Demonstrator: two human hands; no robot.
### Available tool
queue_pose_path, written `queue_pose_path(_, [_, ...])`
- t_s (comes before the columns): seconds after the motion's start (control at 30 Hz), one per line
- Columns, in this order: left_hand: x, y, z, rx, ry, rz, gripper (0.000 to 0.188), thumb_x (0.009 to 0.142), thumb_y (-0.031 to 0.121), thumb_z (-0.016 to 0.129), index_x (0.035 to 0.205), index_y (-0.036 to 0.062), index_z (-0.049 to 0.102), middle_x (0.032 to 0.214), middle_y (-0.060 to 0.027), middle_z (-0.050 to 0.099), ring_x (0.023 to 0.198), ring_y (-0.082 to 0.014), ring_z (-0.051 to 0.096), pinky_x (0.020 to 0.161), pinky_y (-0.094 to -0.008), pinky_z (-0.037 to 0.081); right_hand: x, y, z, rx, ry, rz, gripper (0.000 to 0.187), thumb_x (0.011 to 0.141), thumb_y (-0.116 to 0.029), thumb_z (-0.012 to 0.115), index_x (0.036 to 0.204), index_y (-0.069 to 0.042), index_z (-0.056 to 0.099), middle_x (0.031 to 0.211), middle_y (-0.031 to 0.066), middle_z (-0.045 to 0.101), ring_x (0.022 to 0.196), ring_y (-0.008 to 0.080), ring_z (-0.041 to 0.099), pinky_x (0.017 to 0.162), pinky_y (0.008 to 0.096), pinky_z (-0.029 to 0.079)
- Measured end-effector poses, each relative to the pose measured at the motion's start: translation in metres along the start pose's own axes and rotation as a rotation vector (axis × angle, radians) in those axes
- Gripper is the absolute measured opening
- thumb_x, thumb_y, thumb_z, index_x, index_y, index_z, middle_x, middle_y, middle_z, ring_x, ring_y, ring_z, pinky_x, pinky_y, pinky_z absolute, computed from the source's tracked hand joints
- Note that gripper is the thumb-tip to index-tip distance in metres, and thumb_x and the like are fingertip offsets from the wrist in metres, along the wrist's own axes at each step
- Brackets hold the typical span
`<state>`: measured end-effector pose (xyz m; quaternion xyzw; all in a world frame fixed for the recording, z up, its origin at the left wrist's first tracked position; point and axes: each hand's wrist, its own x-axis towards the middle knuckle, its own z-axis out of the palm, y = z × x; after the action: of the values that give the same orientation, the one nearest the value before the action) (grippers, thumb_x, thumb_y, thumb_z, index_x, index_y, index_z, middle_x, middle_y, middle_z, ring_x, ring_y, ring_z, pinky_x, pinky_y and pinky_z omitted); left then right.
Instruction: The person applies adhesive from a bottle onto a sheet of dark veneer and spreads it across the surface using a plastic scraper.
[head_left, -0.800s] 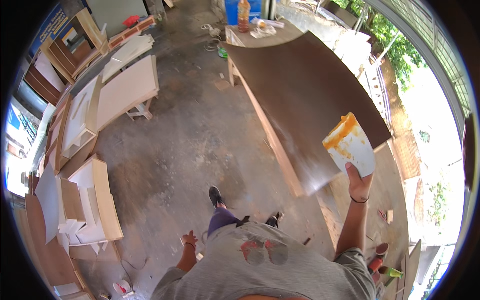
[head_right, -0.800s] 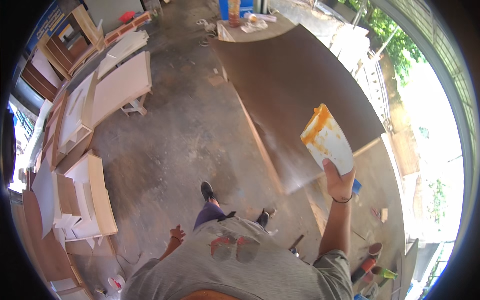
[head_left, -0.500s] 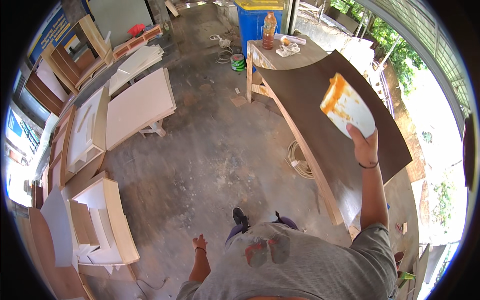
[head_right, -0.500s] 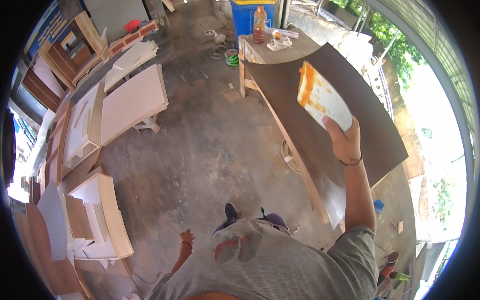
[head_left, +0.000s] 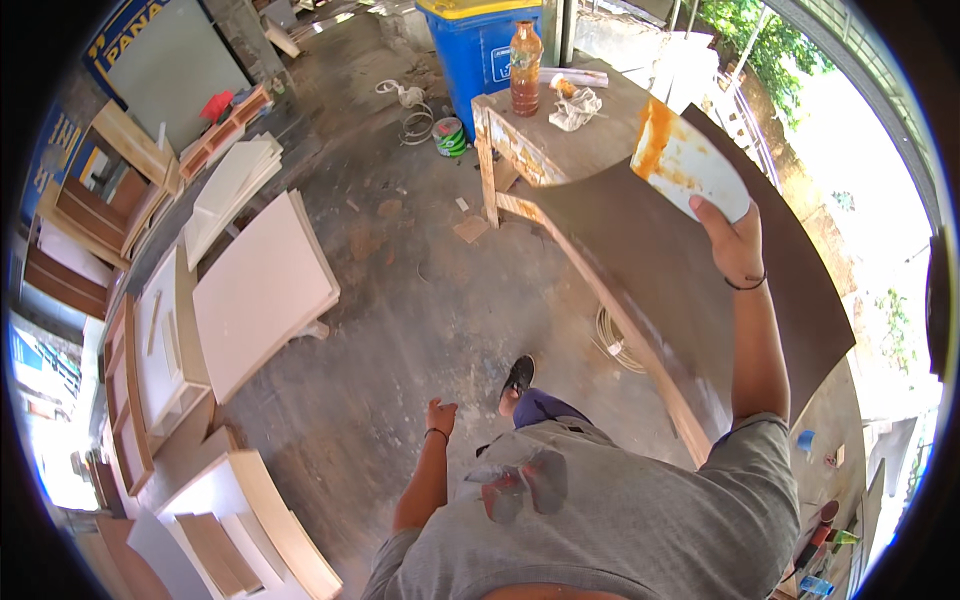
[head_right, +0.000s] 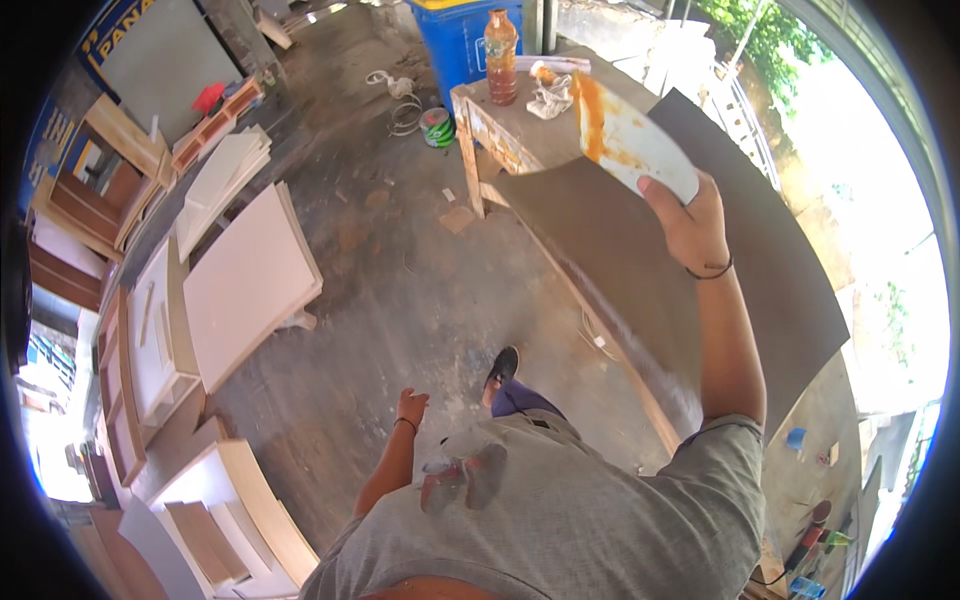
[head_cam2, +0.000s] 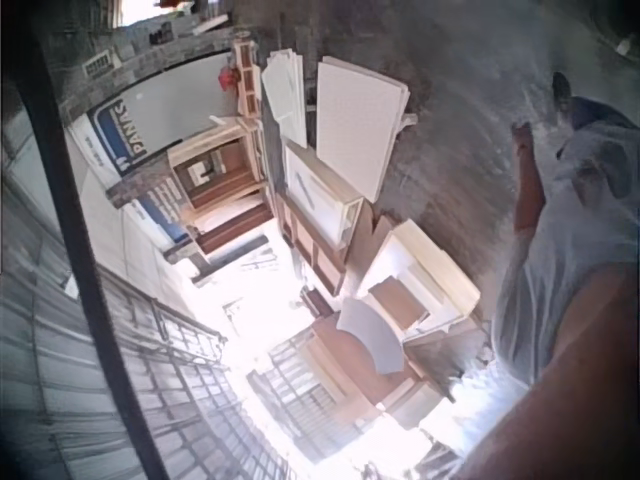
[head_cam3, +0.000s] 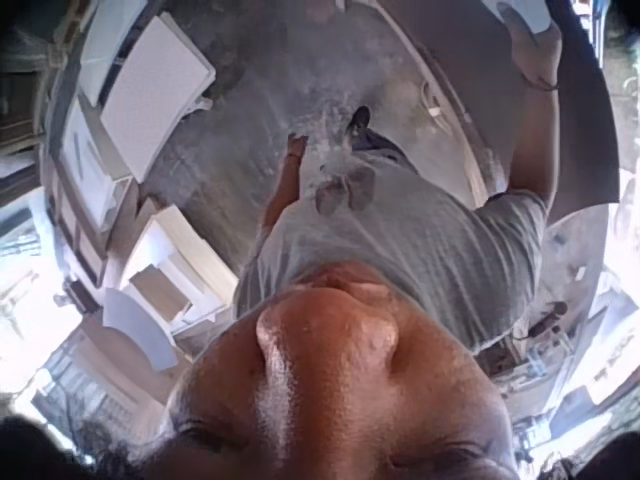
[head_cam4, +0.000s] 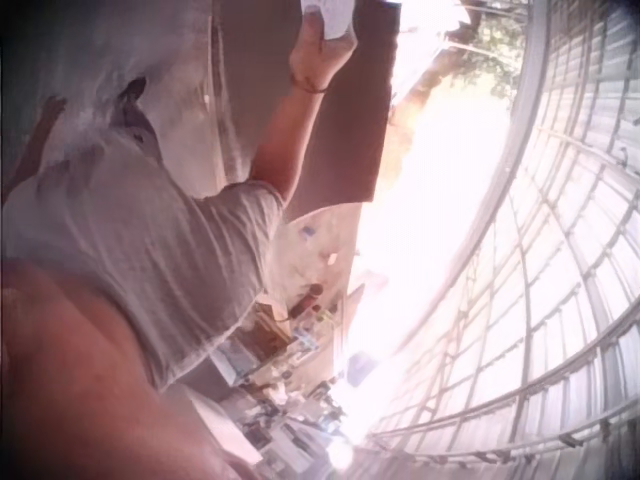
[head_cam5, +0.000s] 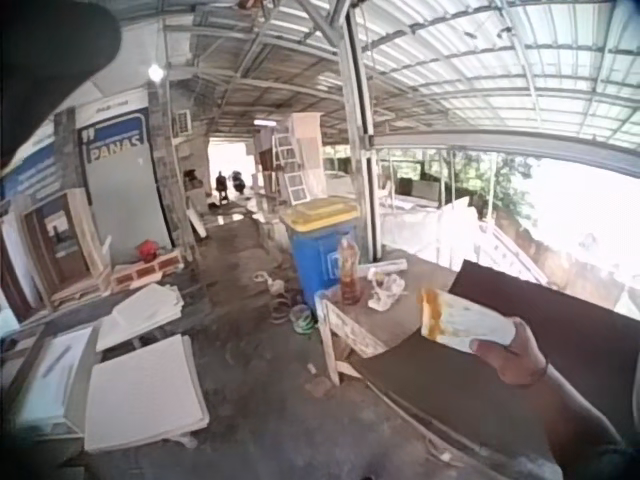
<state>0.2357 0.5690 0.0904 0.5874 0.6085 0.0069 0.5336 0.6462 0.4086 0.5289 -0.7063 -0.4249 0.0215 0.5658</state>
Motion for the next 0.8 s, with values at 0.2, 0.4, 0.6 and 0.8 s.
queue_pose_path(0.2, [0.131, 0.134, -0.045, 0.54, -0.009, 0.218, 0.062, 0.074, 0.04, 0.063, 0.119, 0.0008, 0.049, 0.111, -0.0226, 0.056, 0.111, -0.0327, 0.05, 0.094, -0.0405, 0.039, 0.094, 0.039, 0.025, -0.033, 0.023, -0.033, 0.026, 0.084, -0.013, 0.058, 0.105, 0.003, 0.059, 0.085, 0.0049, 0.063, 0.078, 0.0086, 0.053, 0.073, 0.0239, 0.043])
queue_pose_path(0.4, [0.252, 0.283, -0.023, 0.682, -0.116, 0.335, 0.069, 0.07, 0.039, 0.067, 0.121, -0.0033, 0.046, 0.12, -0.0251, 0.051, 0.112, -0.0357, 0.049, 0.095, -0.0388, 0.039, 0.191, 0.066, 0.067, -0.04, 0.097, -0.048, 0.031, 0.086, -0.016, 0.056, 0.11, 0.004, 0.056, 0.084, 0.0064, 0.063, 0.078, 0.0088, 0.053, 0.072, 0.025, 0.044])
queue_pose_path(0.6, [0.348, 0.44, 0.026, 0.815, -0.338, 0.471, 0.068, 0.07, 0.034, 0.068, 0.122, -0.0036, 0.046, 0.122, -0.024, 0.05, 0.114, -0.0341, 0.048, 0.095, -0.0383, 0.04, 0.295, 0.102, 0.127, -0.109, 0.177, -0.01, 0.033, 0.087, -0.021, 0.056, 0.11, 0.003, 0.056, 0.087, 0.0092, 0.065, 0.078, 0.0111, 0.055, 0.074, 0.0269, 0.045])
queue_pose_path(0.8, [0.403, 0.567, 0.077, 0.963, -0.634, 0.293, 0.081, 0.072, 0.035, 0.068, 0.135, -0.001, 0.031, 0.137, -0.0203, 0.036, 0.123, -0.0315, 0.041, 0.098, -0.0396, 0.037, 0.382, 0.133, 0.18, -0.249, 0.294, 0.206, 0.032, 0.087, -0.021, 0.056, 0.109, 0.002, 0.057, 0.083, 0.011, 0.064, 0.075, 0.0119, 0.055, 0.072, 0.0273, 0.045])
